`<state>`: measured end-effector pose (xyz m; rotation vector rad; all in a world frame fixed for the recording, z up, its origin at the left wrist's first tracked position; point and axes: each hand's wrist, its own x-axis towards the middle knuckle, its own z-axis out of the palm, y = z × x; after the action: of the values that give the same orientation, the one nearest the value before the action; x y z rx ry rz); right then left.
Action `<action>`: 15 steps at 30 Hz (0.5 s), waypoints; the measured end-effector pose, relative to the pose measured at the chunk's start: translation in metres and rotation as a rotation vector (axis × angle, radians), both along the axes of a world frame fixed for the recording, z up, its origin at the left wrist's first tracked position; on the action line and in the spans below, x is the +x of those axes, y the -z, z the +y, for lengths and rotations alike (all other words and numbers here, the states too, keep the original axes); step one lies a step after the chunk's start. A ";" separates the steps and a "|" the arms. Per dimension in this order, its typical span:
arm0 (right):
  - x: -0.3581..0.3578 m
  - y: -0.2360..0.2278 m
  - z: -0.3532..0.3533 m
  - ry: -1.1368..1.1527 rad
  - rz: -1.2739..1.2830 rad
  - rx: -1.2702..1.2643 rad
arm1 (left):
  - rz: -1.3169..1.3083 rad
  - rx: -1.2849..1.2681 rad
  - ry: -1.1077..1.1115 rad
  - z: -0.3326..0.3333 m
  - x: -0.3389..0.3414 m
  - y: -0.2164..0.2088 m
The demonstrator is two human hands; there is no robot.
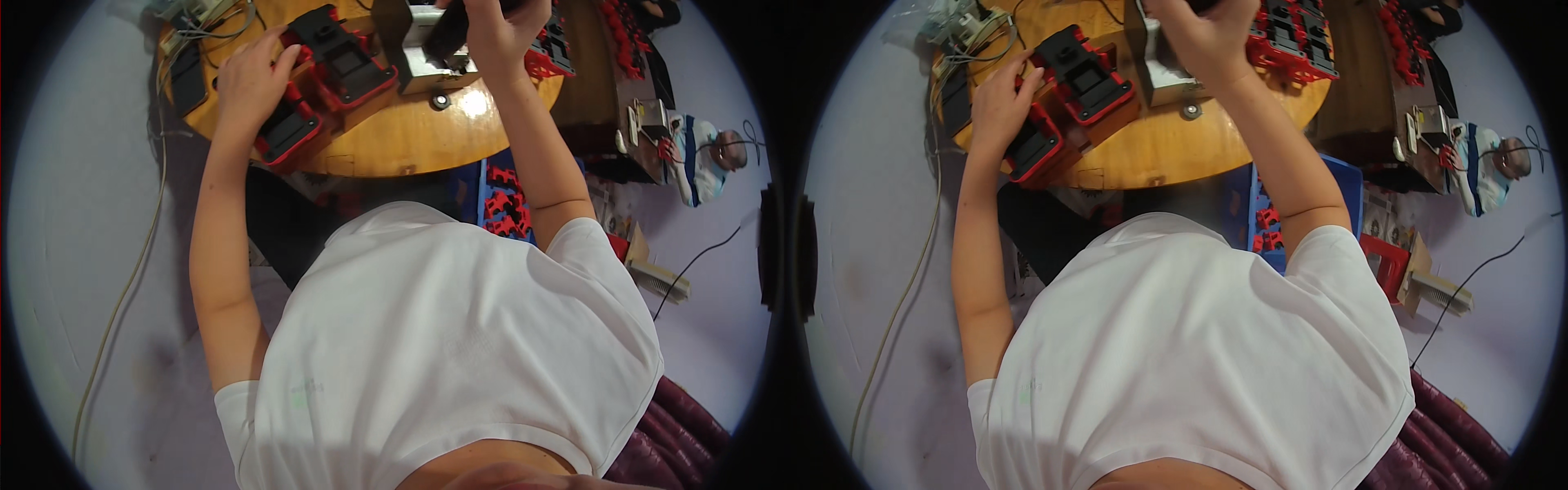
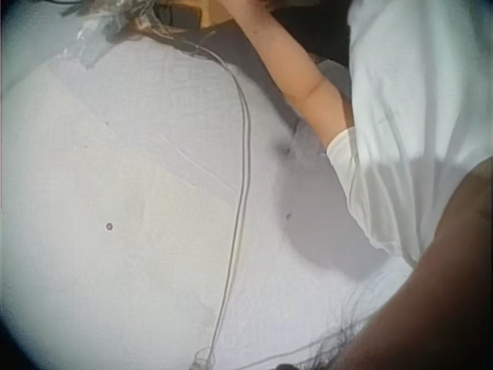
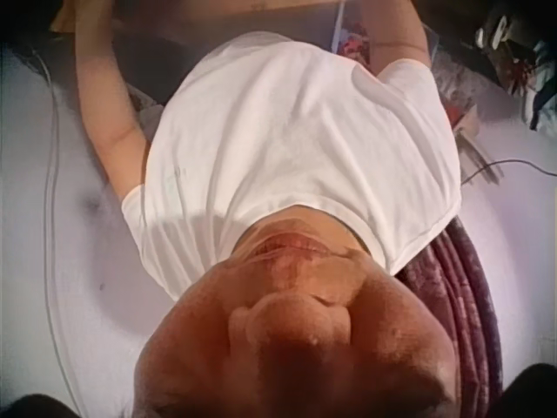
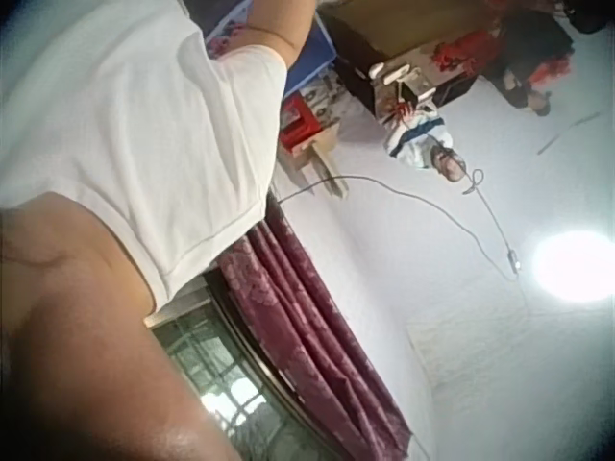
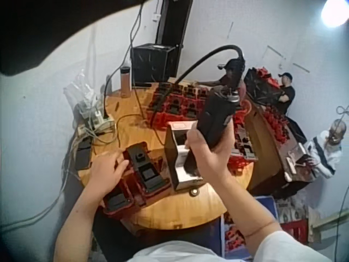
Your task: The person repeatedly picks up red and black plastic components from a table and uses a handheld black tool to press or snap them together. The person handles the parts one at a time, performing a repetitive assembly or finishing action on each unit before placing it back on the table.
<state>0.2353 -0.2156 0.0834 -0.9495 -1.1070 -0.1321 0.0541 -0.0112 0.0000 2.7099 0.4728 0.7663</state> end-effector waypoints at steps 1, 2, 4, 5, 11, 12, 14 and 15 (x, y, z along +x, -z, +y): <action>0.016 0.007 -0.011 0.072 -0.069 -0.018 | 0.039 -0.007 -0.025 -0.002 0.000 -0.005; 0.026 0.012 -0.021 0.142 -0.139 -0.035 | 0.078 -0.013 -0.051 -0.003 0.001 -0.008; 0.028 0.021 -0.029 0.164 -0.078 -0.006 | 0.109 -0.099 -0.051 0.000 0.000 -0.009; 0.028 0.024 -0.032 0.173 -0.047 0.009 | 0.093 -0.166 -0.039 0.002 0.000 -0.010; 0.030 0.037 -0.037 0.228 -0.098 -0.004 | -0.003 0.056 -0.089 0.021 -0.022 0.005; 0.029 0.038 -0.036 0.212 -0.089 0.001 | 0.045 0.191 -0.122 0.022 -0.026 0.008; 0.026 0.035 -0.033 0.183 -0.070 0.009 | 0.039 0.039 -0.083 0.025 -0.026 0.009; 0.024 0.031 -0.031 0.197 -0.007 -0.044 | 0.032 -0.036 -0.063 0.026 -0.025 0.008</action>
<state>0.2590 -0.2471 0.0519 -1.0977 -1.0249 -0.2721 0.0287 0.0152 -0.0078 2.6890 0.5760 0.7238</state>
